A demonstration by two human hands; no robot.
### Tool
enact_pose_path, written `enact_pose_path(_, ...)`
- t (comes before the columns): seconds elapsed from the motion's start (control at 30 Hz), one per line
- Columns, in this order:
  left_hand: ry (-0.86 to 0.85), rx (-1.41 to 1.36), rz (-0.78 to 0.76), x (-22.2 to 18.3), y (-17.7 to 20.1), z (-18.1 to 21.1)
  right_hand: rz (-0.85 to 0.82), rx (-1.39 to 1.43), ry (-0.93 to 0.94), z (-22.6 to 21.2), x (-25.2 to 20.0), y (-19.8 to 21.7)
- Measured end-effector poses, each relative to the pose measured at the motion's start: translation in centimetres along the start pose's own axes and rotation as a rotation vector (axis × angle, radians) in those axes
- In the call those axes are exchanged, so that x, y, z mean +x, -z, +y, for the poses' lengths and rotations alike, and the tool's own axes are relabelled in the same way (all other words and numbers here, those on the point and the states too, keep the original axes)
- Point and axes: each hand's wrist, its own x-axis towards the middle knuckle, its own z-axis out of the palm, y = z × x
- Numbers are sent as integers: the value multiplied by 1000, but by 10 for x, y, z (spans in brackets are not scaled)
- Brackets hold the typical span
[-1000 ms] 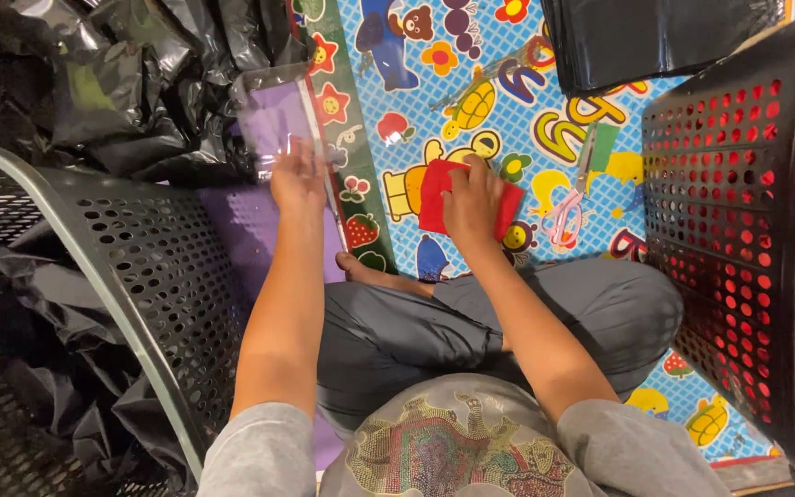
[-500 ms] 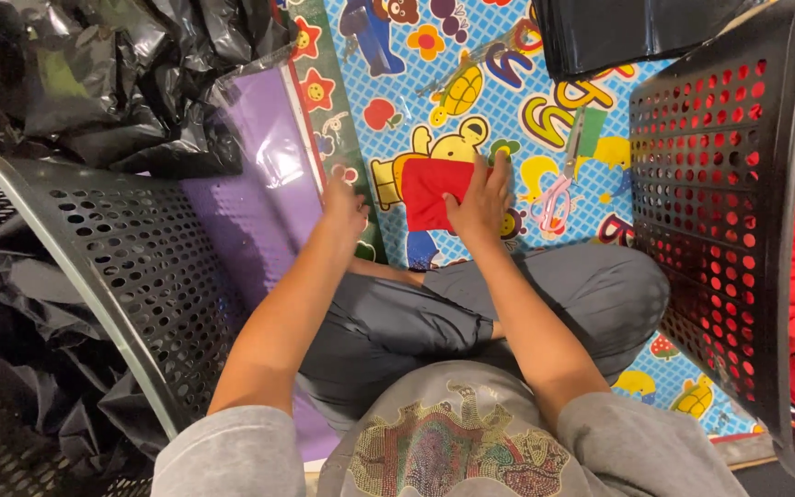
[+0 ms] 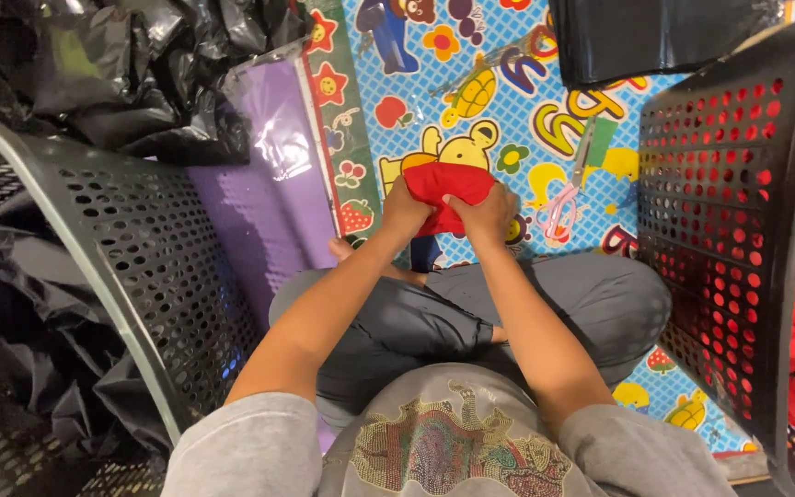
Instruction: Trimming excess threads from a red fabric pouch with scissors, folding it, and packing it into a plastic bag.
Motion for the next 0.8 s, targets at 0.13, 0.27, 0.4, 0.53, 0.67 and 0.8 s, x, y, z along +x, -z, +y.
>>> enact_pose_path(0.13, 14, -153, 9, 4, 2, 0, -3, 230, 73, -17, -14, 8)
enact_pose_path(0.27, 30, -768, -84, -11, 12, 24, -81, 841, 57, -9, -11, 4)
enact_pose_path(0.4, 134, -1014, -148, 14, 0, 3, -92, 1378, 23, -13, -13, 0)
enact_pose_path(0.53, 133, -1086, -95, 13, -6, 4, -149, 1517, 45, -4, -9, -30)
enact_pose_path(0.67, 115, -1002, -90, 27, -8, -10, -71, 1368, 65, -14, -2, -37)
enact_pose_path(0.8, -112, -354, -27, 29, 30, 7, 88, 1334, 64, -21, 17, -29)
